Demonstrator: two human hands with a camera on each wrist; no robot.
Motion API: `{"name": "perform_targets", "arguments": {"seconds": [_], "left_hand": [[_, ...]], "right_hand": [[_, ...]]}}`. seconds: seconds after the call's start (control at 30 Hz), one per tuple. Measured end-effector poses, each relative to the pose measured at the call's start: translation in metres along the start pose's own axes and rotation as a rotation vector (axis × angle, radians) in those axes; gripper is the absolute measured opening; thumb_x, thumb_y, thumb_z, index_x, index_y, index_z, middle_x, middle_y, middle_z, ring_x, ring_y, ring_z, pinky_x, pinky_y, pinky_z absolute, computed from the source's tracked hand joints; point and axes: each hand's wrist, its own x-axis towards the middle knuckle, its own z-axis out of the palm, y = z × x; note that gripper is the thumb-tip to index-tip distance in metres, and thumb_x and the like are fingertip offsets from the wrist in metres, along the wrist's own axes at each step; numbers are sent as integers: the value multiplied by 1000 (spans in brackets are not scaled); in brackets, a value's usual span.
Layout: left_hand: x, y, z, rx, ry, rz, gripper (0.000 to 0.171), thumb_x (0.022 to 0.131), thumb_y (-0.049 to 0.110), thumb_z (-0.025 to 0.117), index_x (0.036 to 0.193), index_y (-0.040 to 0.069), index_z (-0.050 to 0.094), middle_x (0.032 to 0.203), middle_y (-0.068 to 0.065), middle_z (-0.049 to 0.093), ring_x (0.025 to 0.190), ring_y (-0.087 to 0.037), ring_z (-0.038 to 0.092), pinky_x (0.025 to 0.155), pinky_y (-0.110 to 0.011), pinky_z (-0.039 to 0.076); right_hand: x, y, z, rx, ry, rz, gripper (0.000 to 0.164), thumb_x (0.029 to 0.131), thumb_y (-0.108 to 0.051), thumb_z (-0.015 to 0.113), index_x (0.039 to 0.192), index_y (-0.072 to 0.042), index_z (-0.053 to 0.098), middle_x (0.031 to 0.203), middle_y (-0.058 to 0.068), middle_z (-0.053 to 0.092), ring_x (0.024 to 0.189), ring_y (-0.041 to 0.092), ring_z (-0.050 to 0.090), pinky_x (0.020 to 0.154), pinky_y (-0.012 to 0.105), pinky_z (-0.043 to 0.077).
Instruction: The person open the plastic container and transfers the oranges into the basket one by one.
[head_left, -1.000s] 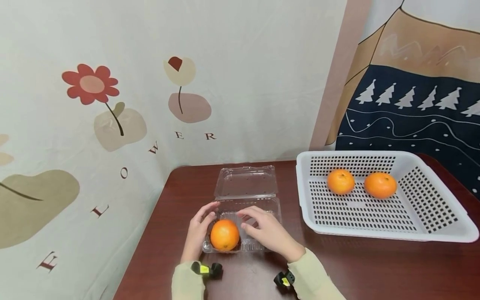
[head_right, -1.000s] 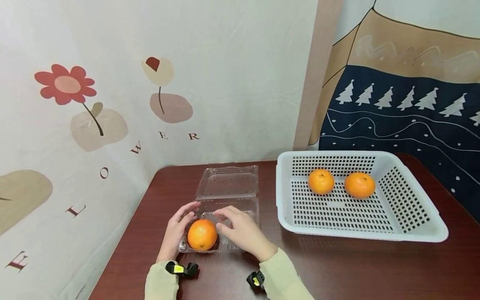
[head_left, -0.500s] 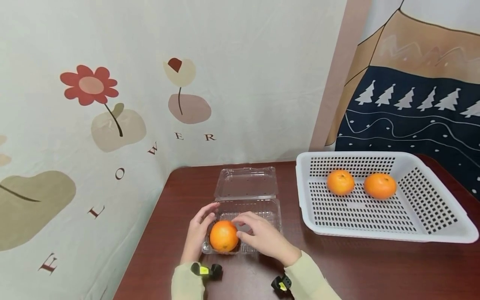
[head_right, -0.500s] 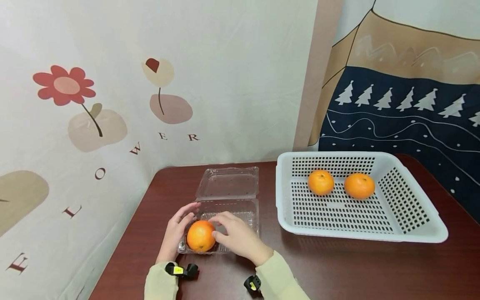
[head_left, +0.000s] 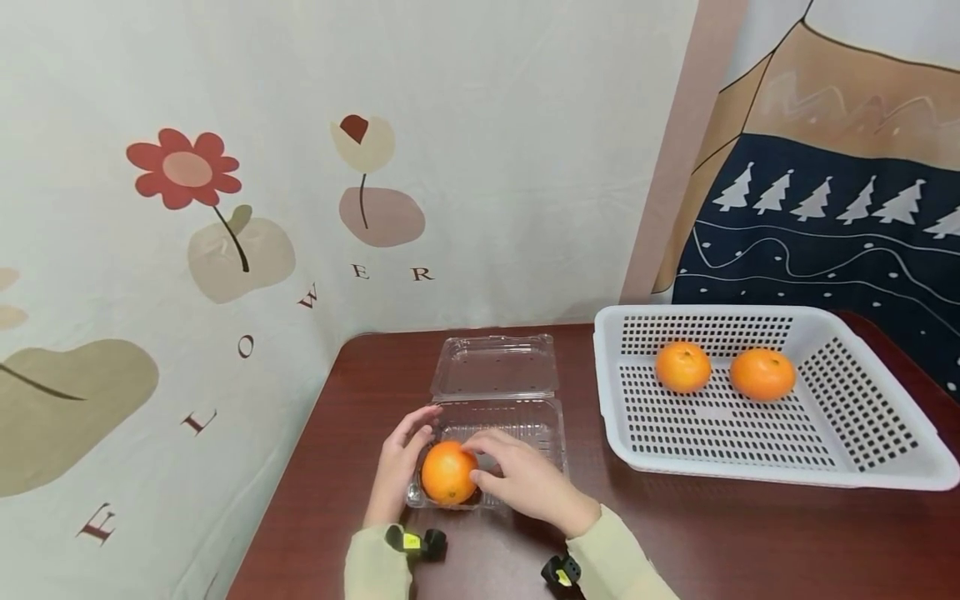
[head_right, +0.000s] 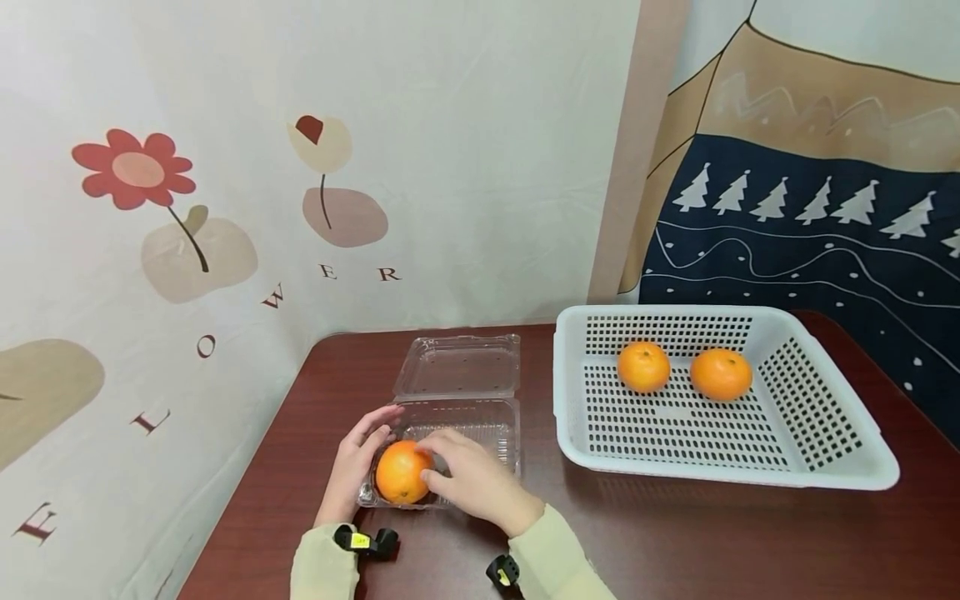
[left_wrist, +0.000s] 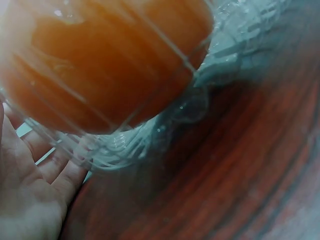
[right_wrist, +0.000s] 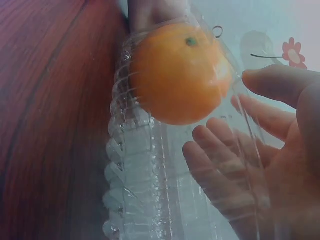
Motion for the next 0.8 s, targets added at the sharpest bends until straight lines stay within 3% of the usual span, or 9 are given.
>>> {"name": "perform_targets", "arguments": {"seconds": [0.17, 0.4, 0.57, 0.8], "left_hand": [[0, -1, 0, -6, -5, 12, 31, 92, 17, 49, 122, 11, 53, 124, -8, 52, 115, -24, 45, 88, -17, 39], [0, -1, 0, -12, -12, 27, 31, 92, 16, 49, 122, 9, 52, 124, -10, 52, 116, -25, 45, 88, -16, 39], [1, -1, -1, -23, -10, 19, 31, 92, 15, 49, 122, 10, 53, 124, -9, 52, 115, -25, 45, 88, -17, 39], [9, -24, -2, -24, 18, 51, 28, 91, 17, 51, 118, 16, 55, 119, -3, 56, 111, -19, 49, 88, -21, 41]], "right_hand": [[0, -2, 3, -31, -5, -10, 36, 85, -28, 58, 120, -19, 53, 121, -8, 50, 109, 10, 49, 91, 33, 41], [1, -5, 10, -71, -34, 22, 47, 83, -31, 59, 128, -19, 46, 123, -7, 47, 109, 9, 49, 90, 34, 42], [0, -6, 17, -152, -38, 54, 55, 82, -34, 58, 132, -23, 39, 121, -5, 48, 100, 11, 54, 81, 35, 47], [-2, -9, 20, -173, -56, 90, 63, 81, -37, 59, 137, -23, 33, 123, -2, 48, 96, 15, 57, 75, 38, 48]]}}
